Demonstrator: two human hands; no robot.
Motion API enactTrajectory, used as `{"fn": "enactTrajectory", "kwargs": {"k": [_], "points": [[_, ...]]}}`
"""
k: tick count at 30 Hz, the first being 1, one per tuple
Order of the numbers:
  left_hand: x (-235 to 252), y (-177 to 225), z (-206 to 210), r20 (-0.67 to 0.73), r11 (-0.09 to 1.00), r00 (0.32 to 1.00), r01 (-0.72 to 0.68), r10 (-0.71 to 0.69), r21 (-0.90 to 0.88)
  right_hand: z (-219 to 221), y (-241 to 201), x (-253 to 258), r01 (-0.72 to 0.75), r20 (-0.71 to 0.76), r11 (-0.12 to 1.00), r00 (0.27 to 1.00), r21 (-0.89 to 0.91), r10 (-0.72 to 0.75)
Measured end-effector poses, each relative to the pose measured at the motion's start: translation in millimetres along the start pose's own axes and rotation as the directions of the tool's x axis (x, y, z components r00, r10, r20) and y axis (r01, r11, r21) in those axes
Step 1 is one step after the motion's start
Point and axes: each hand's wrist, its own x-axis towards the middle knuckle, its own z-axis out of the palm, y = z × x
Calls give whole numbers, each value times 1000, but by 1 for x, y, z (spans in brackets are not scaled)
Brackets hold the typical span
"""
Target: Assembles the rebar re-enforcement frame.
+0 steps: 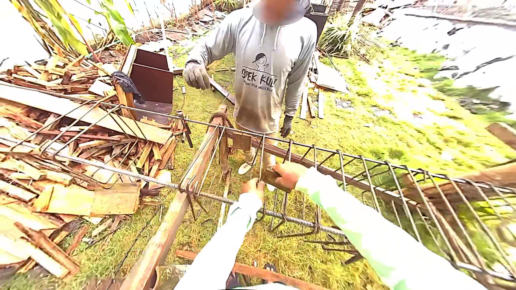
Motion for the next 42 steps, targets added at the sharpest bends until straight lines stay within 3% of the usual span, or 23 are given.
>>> {"fn": "enactTrajectory", "kwargs": {"k": [3, 8, 11, 18, 23, 29, 33, 36, 42], "points": [[-36, -3, -4, 46, 978, 999, 1, -11, 208, 8, -6, -8, 13, 81, 999, 997, -37, -10], [-74, -25, 35, -134, 885, 984, -41, 116, 464, 18, -22, -20, 22, 120, 999, 993, -42, -17], [-70, -41, 52, -262, 881, 939, -80, 224, 467, 16, -26, -20, 18, 111, 999, 994, -40, -13], [-65, -45, 68, -318, 868, 910, -83, 267, 490, 12, -30, -14, -7, 83, 994, 996, -111, 16], [-62, -50, 78, -487, 864, 775, -146, 403, 482, 16, -23, -20, -5, 30, 1000, 1000, -27, 6], [-61, -56, 62, -483, 864, 777, -151, 405, 480, 27, -19, -15, 28, -50, 992, 998, 123, -22], [-54, -61, 72, -552, 814, 660, -163, 510, 558, 28, -19, -16, 13, -24, 996, 1000, 84, -11], [-52, -65, 77, -557, 821, 665, -155, 497, 549, 33, -22, -17, 11, -15, 999, 1000, 40, -11], [-57, -63, 72, -493, 826, 760, -101, 424, 554, 38, -21, -14, 57, -32, 996, 998, 63, -55]]}}
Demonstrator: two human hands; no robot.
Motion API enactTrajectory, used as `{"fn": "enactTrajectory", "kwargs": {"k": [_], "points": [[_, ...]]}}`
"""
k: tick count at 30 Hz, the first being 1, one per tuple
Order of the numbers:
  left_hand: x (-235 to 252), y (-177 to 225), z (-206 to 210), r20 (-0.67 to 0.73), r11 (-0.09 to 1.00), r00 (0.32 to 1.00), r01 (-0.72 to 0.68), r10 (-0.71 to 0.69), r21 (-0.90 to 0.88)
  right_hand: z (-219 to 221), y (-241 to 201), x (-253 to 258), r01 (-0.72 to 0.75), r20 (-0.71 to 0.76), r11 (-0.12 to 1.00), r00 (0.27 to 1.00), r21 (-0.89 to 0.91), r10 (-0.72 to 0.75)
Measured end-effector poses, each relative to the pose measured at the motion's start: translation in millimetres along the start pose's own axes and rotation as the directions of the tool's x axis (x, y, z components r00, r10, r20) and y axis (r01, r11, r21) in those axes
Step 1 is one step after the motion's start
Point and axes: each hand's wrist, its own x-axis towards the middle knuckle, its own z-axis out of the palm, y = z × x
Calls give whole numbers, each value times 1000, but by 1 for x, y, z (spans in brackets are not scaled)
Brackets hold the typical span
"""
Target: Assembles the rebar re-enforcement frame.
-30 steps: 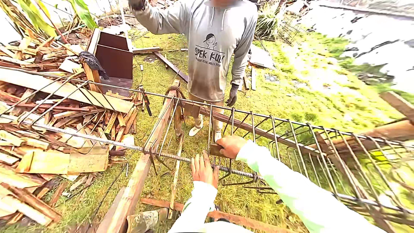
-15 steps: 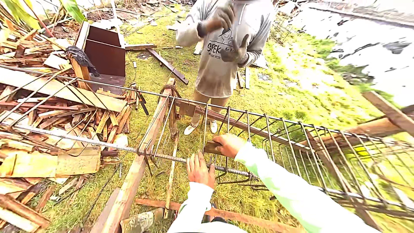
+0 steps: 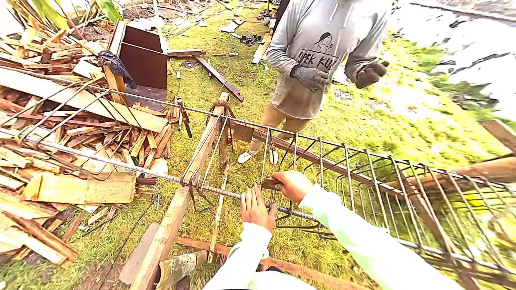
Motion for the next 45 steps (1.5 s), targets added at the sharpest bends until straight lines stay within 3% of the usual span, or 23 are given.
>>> {"fn": "enactTrajectory", "kwargs": {"k": [18, 26, 39, 42, 45], "points": [[1, -2, 3, -37, 999, 999, -15, 14, -37, 1, 3, 1, -9, -6, 1000, 1000, 16, 9], [2, -3, 4, -17, 997, 1000, 1, -3, -72, -4, 23, 2, 47, -3, 998, 999, 51, -47], [1, -3, 2, -59, 999, 998, -23, 20, -48, -12, 1, -17, -108, -18, 992, 994, -62, 107], [0, -5, 8, -109, 999, 993, -50, 48, -14, -15, 14, -26, -101, -118, 992, 987, 75, 110], [-1, -4, 12, -115, 997, 990, -76, 77, 14, -29, 36, -52, 75, -441, 951, 895, 301, 69]]}}
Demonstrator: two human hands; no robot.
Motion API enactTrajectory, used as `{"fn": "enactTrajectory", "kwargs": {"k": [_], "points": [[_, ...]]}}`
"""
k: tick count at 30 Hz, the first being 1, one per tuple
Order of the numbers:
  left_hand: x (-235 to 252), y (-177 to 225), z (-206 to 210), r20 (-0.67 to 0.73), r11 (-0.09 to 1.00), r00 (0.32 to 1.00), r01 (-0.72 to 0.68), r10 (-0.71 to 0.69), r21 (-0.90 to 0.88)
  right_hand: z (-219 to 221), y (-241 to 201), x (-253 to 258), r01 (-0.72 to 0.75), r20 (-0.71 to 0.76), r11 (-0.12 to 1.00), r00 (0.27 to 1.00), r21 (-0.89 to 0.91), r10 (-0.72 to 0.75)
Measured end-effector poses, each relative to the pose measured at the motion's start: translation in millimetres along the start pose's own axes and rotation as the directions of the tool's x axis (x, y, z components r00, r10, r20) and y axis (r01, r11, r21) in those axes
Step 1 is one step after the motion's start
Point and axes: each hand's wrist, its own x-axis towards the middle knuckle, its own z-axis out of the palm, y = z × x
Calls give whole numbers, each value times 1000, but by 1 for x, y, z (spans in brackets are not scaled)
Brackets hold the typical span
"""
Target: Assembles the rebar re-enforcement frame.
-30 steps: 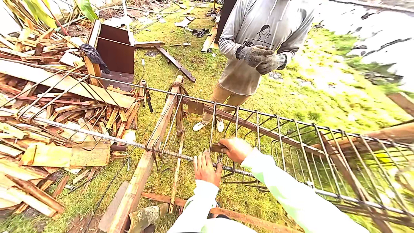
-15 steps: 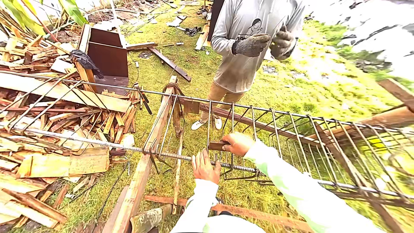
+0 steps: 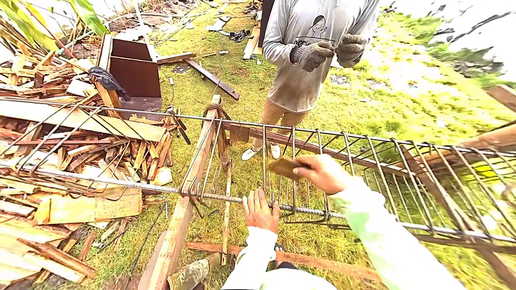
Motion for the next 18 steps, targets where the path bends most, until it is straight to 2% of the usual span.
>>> {"fn": "enactTrajectory", "kwargs": {"k": [2, 3, 6, 9, 13, 18], "points": [[-2, 3, 0, 20, 1000, 1000, -18, 18, 10, -17, 10, -7, 113, -141, 992, 984, 56, -104], [-2, 4, 0, 13, 999, 999, -30, 30, 19, -20, 14, -9, 127, -141, 990, 983, 63, -117], [-1, 7, 0, 1, 998, 998, -59, 59, 24, -5, 20, -4, -16, 81, 999, 997, -29, 18], [0, 8, -3, 19, 996, 997, -77, 77, 37, 17, 13, 4, -110, 223, 978, 963, -178, 149], [2, 9, -7, 52, 993, 995, -92, 88, 76, 23, -13, 15, -105, 311, 927, 923, -360, 225], [3, 10, -8, 95, 994, 992, -86, 79, 71, 23, -22, 29, -95, 347, 914, 906, -394, 244]]}}
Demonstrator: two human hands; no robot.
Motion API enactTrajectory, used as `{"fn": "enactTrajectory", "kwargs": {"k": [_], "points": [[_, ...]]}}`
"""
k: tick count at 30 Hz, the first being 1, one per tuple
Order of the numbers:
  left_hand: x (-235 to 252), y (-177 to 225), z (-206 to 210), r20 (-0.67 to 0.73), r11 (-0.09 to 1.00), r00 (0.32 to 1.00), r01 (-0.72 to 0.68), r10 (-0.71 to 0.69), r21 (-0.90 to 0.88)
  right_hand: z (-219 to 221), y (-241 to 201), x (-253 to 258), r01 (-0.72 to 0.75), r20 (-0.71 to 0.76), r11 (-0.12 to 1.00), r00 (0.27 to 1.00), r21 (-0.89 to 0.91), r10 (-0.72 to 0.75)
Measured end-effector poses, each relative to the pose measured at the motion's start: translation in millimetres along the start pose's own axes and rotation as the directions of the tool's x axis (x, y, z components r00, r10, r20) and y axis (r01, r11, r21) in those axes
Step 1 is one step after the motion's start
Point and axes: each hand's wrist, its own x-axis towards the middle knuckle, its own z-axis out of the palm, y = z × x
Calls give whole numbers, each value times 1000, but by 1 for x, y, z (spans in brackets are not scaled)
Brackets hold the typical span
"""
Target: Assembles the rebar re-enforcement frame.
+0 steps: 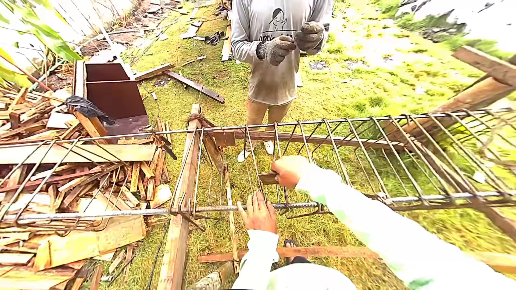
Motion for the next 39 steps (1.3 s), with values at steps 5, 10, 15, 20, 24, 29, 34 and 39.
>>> {"fn": "enactTrajectory", "kwargs": {"k": [5, 10, 15, 20, 24, 29, 34, 39], "points": [[5, 5, -14, 182, 998, 982, 53, -55, 17, 8, 13, 8, 34, -7, 999, 999, 34, -34], [9, 7, -22, 353, 995, 931, 65, -89, 80, 11, 12, 5, 41, -35, 999, 999, 9, -40], [10, 6, -20, 341, 994, 936, 62, -89, 90, -2, 5, 0, 60, 14, 997, 998, 48, -61], [13, 7, -22, 387, 992, 916, 73, -107, 103, 0, 7, 1, 54, 12, 995, 998, 81, -55], [14, 7, -26, 394, 992, 913, 71, -108, 106, 3, 14, 3, 51, -20, 992, 999, 117, -49], [6, -2, -12, 137, 998, 990, -28, 19, 63, 11, 9, 0, 21, -60, 988, 998, 151, -12], [7, -8, -13, 73, 998, 996, -46, 43, 40, 12, 5, -7, 29, -70, 978, 997, 207, -15], [7, -13, -9, 41, 998, 998, -56, 55, 34, 16, 7, -9, 56, -70, 973, 997, 223, -41]]}}
